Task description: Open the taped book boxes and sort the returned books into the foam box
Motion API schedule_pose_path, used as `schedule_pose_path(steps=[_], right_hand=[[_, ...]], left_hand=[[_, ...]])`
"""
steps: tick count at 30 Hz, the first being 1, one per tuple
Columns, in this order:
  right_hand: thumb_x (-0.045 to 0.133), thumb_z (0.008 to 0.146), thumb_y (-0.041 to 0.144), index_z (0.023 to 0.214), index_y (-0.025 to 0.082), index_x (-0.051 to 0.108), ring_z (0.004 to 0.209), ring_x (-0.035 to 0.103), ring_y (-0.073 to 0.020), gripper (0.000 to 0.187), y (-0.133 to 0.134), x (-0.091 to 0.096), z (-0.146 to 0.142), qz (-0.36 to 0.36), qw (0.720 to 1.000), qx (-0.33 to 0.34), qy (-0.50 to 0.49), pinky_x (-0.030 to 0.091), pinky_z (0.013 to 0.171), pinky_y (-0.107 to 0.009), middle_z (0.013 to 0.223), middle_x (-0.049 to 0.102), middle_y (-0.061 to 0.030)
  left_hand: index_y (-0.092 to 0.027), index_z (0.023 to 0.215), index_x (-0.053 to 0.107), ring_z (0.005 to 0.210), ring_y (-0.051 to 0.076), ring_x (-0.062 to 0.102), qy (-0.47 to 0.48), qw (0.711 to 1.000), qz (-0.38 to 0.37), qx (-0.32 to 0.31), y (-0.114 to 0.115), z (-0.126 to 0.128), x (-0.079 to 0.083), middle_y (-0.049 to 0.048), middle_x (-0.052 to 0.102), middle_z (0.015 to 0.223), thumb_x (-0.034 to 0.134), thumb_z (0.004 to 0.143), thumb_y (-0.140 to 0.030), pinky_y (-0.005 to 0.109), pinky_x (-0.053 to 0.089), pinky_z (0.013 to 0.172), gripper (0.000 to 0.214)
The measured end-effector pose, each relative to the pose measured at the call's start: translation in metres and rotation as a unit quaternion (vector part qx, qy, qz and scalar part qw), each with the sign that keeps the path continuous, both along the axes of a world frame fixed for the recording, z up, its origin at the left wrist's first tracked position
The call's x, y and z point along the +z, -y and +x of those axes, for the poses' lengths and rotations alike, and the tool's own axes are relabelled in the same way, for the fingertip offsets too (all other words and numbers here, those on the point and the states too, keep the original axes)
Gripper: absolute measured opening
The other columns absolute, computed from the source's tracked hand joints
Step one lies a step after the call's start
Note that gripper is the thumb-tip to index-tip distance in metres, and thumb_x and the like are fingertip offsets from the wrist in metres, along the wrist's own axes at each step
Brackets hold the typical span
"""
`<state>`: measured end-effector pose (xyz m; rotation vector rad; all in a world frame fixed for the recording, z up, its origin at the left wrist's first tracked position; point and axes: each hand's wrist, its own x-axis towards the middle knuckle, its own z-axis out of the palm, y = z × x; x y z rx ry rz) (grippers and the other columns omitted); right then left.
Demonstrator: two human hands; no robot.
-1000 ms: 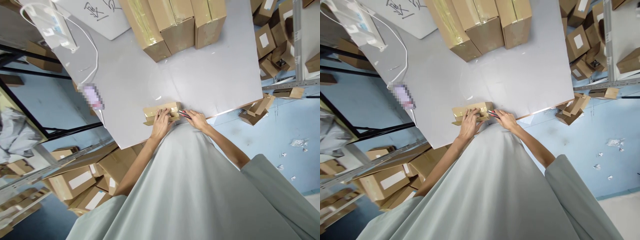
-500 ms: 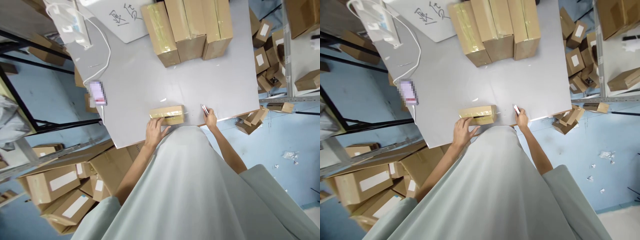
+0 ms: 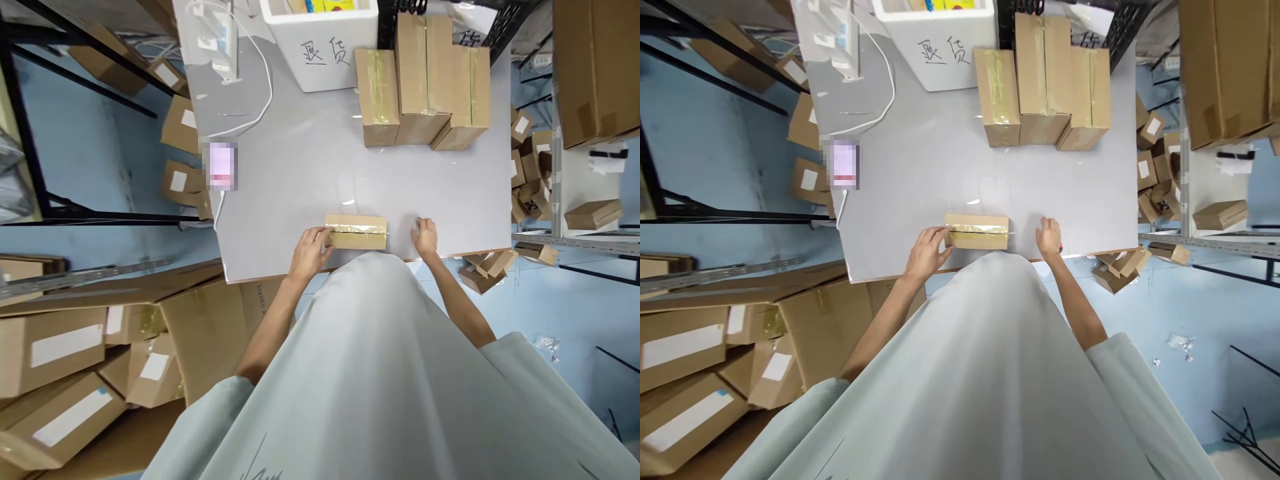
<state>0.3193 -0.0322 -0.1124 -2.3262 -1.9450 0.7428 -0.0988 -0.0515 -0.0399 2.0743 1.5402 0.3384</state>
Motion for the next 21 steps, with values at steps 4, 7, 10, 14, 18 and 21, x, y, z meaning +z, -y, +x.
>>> schedule_pose_path(steps=[4,7,10,14,18,21], right_hand=[[0.084,0.092,0.024,0.136,0.018,0.069,0.122,0.069,-0.0252,0.047,-0.011,0.003,-0.021,-0.134,0.985,0.1,-0.038,0.053,0.112,-0.039,0.137,0.07,-0.0133],[0.09,0.087,0.023,0.139,0.015,0.066,0.125,0.067,-0.0243,0.059,-0.012,-0.001,-0.031,-0.151,0.984,0.092,-0.009,0.052,0.113,-0.037,0.143,0.067,-0.0158],[0.082,0.093,0.023,0.137,0.012,0.067,0.126,0.065,-0.0247,0.047,-0.009,-0.003,-0.037,-0.138,0.987,0.086,0.005,0.05,0.114,-0.037,0.143,0.066,-0.0179],[0.065,0.104,0.023,0.125,0.011,0.073,0.113,0.068,-0.0237,0.025,-0.008,-0.004,-0.045,-0.132,0.988,0.078,0.009,0.053,0.106,-0.035,0.132,0.073,-0.0171],[0.053,0.108,0.021,0.114,0.013,0.076,0.104,0.07,-0.0233,0.026,-0.013,-0.003,-0.048,-0.12,0.99,0.08,0.01,0.054,0.1,-0.033,0.122,0.077,-0.0165],[0.049,0.105,0.017,0.114,0.012,0.076,0.102,0.071,-0.0237,0.028,-0.018,0.004,-0.044,-0.094,0.993,0.062,0.027,0.056,0.099,-0.035,0.12,0.078,-0.0175]], left_hand=[[-0.025,0.151,0.065,0.126,0.036,0.067,0.025,0.999,0.001,0.026,0.004,0.0,-0.005,0.0166,0.067,0.138,0.068,0.098,-0.027,0.051,0.058,0.111,0.053],[-0.028,0.149,0.065,0.123,0.034,0.068,0.037,0.999,0.005,0.038,0.008,0.001,-0.011,0.0136,0.067,0.137,0.066,0.099,-0.03,0.048,0.06,0.107,0.051],[-0.029,0.148,0.065,0.121,0.032,0.069,0.041,0.998,0.004,0.04,0.009,0.002,-0.011,0.0121,0.067,0.137,0.064,0.099,-0.03,0.045,0.062,0.102,0.048],[-0.026,0.146,0.066,0.117,0.031,0.07,0.037,0.999,-0.005,0.031,0.008,0.002,-0.008,0.013,0.067,0.135,0.064,0.099,-0.029,0.043,0.062,0.099,0.047],[-0.023,0.142,0.067,0.114,0.029,0.071,0.035,0.999,-0.004,0.03,0.008,0.004,-0.003,0.0137,0.067,0.135,0.063,0.1,-0.026,0.041,0.061,0.097,0.042],[-0.024,0.126,0.071,0.109,0.029,0.07,0.026,0.999,0.017,0.031,0.012,0.007,-0.003,0.0121,0.07,0.123,0.059,0.103,-0.024,0.041,0.06,0.092,0.026]])
